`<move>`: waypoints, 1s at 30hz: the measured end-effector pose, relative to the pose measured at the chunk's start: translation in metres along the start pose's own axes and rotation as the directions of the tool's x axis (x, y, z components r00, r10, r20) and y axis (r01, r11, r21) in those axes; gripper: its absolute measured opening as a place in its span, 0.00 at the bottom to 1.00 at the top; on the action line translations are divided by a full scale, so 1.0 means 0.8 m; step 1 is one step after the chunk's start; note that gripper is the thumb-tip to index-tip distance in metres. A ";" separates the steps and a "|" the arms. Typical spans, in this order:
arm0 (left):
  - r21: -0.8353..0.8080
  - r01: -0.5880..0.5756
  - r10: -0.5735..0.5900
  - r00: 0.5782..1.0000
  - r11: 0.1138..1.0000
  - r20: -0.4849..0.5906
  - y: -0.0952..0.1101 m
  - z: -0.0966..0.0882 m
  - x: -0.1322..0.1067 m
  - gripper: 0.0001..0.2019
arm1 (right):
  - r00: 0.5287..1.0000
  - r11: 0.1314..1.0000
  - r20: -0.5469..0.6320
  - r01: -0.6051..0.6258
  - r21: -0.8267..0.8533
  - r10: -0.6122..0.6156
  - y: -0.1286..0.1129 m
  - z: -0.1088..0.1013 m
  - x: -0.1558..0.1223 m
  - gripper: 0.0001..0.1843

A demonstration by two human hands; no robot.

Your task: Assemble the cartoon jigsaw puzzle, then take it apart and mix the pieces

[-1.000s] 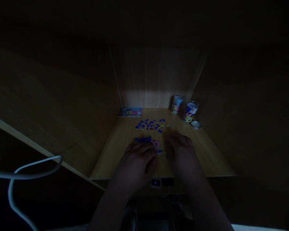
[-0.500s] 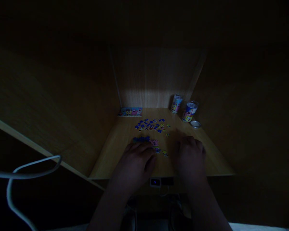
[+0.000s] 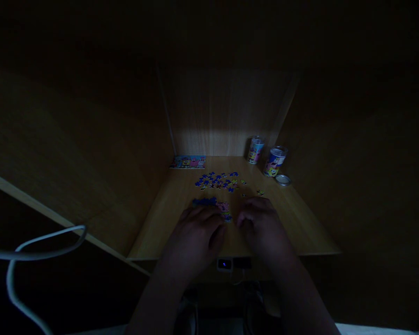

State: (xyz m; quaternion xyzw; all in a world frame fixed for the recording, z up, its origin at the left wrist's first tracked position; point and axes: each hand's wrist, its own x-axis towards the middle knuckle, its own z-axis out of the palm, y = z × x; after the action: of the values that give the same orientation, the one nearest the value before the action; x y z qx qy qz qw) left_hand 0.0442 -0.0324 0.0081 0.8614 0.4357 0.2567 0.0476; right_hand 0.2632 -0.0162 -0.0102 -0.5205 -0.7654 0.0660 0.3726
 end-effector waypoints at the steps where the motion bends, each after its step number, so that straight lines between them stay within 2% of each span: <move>1: 0.002 -0.001 0.001 1.000 1.000 0.001 0.000 0.000 0.000 0.07 | 1.000 1.000 0.006 0.001 -0.015 -0.001 0.001 0.001 0.000 0.17; 4: 0.002 -0.007 0.007 1.000 1.000 -0.008 -0.001 0.000 0.000 0.07 | 0.999 0.994 0.010 -0.033 -0.100 0.034 0.005 0.006 -0.001 0.17; 7: 0.012 -0.006 0.006 1.000 1.000 -0.010 -0.002 0.000 0.000 0.07 | 1.000 0.984 0.025 -0.011 -0.178 0.015 0.005 0.008 -0.002 0.28; 9: 0.012 -0.009 0.009 1.000 1.000 -0.003 -0.002 0.000 -0.001 0.07 | 1.000 0.981 0.021 0.001 -0.196 0.004 0.003 0.008 -0.003 0.31; 11: -0.001 -0.016 0.016 1.000 1.000 0.000 -0.002 0.000 -0.001 0.08 | 1.000 0.980 0.005 -0.013 -0.197 0.014 0.000 0.008 -0.002 0.29; 16: -0.056 -0.074 0.075 0.997 0.996 0.016 -0.001 -0.003 -0.002 0.09 | 0.998 0.980 0.033 -0.040 -0.193 0.047 -0.008 0.007 0.000 0.14; 21: -0.103 -0.120 0.124 0.992 0.987 0.026 0.000 -0.003 -0.003 0.11 | 0.997 0.992 0.054 -0.048 -0.113 0.054 -0.007 0.005 0.002 0.12; 30: -0.125 -0.119 0.123 0.992 0.985 0.025 0.003 -0.008 -0.002 0.11 | 0.998 0.998 0.026 -0.057 0.013 0.056 -0.004 0.006 0.001 0.11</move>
State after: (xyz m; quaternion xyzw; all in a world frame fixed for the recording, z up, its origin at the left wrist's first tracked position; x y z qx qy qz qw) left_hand 0.0421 -0.0355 0.0136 0.8858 0.3649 0.2713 0.0924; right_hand 0.2574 -0.0155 -0.0112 -0.5384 -0.7546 0.0885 0.3646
